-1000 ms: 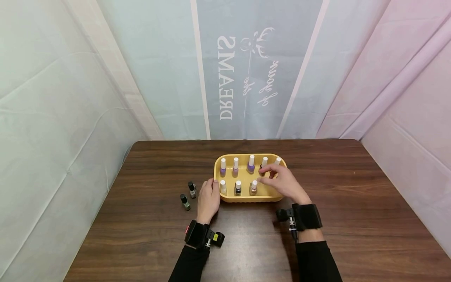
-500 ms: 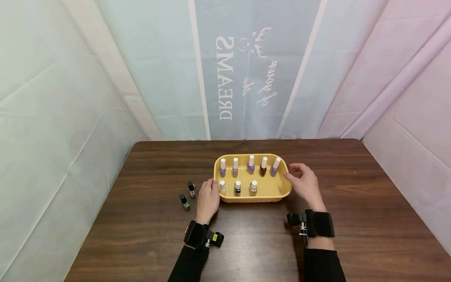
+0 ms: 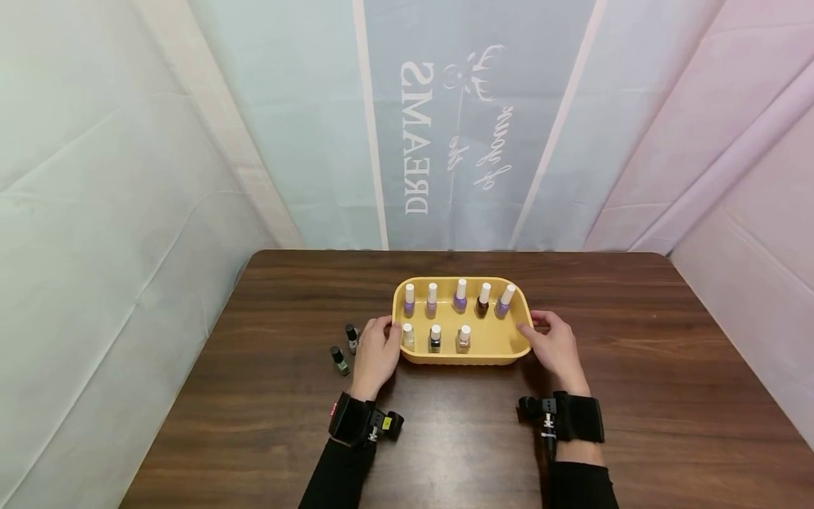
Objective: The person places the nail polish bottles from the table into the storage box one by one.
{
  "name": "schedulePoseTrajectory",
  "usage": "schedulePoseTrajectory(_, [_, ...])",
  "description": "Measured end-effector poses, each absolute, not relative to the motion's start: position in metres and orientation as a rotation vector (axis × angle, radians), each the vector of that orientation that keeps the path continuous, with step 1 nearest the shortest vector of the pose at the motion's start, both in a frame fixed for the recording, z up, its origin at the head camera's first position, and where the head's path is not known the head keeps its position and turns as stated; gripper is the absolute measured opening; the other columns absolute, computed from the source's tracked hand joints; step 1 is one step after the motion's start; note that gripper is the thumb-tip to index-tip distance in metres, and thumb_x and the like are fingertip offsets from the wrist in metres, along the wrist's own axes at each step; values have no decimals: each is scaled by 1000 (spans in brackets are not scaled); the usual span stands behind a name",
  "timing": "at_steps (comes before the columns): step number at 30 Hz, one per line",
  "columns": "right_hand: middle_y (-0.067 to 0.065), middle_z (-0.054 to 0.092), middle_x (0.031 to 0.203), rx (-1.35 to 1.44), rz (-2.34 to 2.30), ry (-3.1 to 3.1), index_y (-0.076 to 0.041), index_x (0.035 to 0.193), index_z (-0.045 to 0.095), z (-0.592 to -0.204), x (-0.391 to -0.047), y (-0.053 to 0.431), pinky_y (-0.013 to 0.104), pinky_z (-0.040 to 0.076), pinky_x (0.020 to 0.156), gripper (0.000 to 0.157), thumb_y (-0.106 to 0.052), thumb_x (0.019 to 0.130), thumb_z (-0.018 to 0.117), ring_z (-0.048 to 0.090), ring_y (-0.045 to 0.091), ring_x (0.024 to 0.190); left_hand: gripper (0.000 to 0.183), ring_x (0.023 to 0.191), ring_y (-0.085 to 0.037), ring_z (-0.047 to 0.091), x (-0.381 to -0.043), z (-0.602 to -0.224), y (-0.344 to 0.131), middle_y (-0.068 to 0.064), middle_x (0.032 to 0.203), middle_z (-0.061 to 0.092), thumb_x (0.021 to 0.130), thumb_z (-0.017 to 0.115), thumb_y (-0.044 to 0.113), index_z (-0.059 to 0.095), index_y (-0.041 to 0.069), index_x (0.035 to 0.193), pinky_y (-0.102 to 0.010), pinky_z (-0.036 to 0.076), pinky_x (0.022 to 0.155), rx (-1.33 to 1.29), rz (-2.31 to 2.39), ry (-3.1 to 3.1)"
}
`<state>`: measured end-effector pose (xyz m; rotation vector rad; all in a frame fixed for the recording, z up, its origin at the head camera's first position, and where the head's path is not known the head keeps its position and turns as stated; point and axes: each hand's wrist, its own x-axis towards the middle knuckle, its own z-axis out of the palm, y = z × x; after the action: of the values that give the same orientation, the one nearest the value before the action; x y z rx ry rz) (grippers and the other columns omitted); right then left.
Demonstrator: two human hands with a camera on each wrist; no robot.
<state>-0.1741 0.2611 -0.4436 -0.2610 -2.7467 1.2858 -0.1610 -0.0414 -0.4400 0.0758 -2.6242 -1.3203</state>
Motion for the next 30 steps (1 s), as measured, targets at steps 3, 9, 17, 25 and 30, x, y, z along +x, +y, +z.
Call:
schedulePoseTrajectory(3, [22, 59, 112, -281, 1310, -2735, 2, 124, 54, -446, -175, 260, 36, 46, 75, 52, -36, 89, 57, 55, 30, 99, 39, 103, -25, 57, -160, -428, -51, -13, 115, 60, 94, 49, 29, 61, 3, 121, -44, 47, 87, 59, -1277, -2585])
schedulePoseTrajectory(9, [22, 60, 111, -276, 1320, -2726, 2, 124, 54, -448, -176, 259, 35, 45, 75, 54, -38, 89, 57, 55, 29, 99, 35, 76, -22, 60, -161, -411, -88, -7, 111, 62, 91, 56, 30, 64, 9, 117, -36, 49, 69, 61, -1286, -2452])
schedulePoseTrajectory(17, [22, 59, 112, -277, 1335, -2731, 2, 125, 54, -448, -176, 261, 33, 46, 74, 57, -41, 89, 56, 55, 29, 99, 41, 57, -13, 46, -142, -405, -160, -3, 109, 63, 83, 65, 41, 63, 18, 117, -28, 40, 52, -192, -1327, -2721])
schedulePoseTrajectory(25, [23, 59, 112, -265, 1339, -2740, 2, 126, 53, -448, -174, 263, 32, 46, 71, 59, -44, 88, 56, 55, 29, 98, 40, 49, -9, 38, -144, -429, -185, -10, 102, 61, 77, 74, 32, 65, 9, 108, -24, 36, 49, -201, -1479, -2820])
schedulePoseTrajectory(30, [24, 59, 114, -248, 1366, -2745, 2, 127, 52, -447, -175, 262, 28, 48, 67, 62, -45, 88, 56, 56, 30, 99, 31, 45, -9, 37, -147, -440, -182, -7, 99, 60, 75, 75, 28, 67, 13, 101, -24, 33, 44, -175, -1472, -2877])
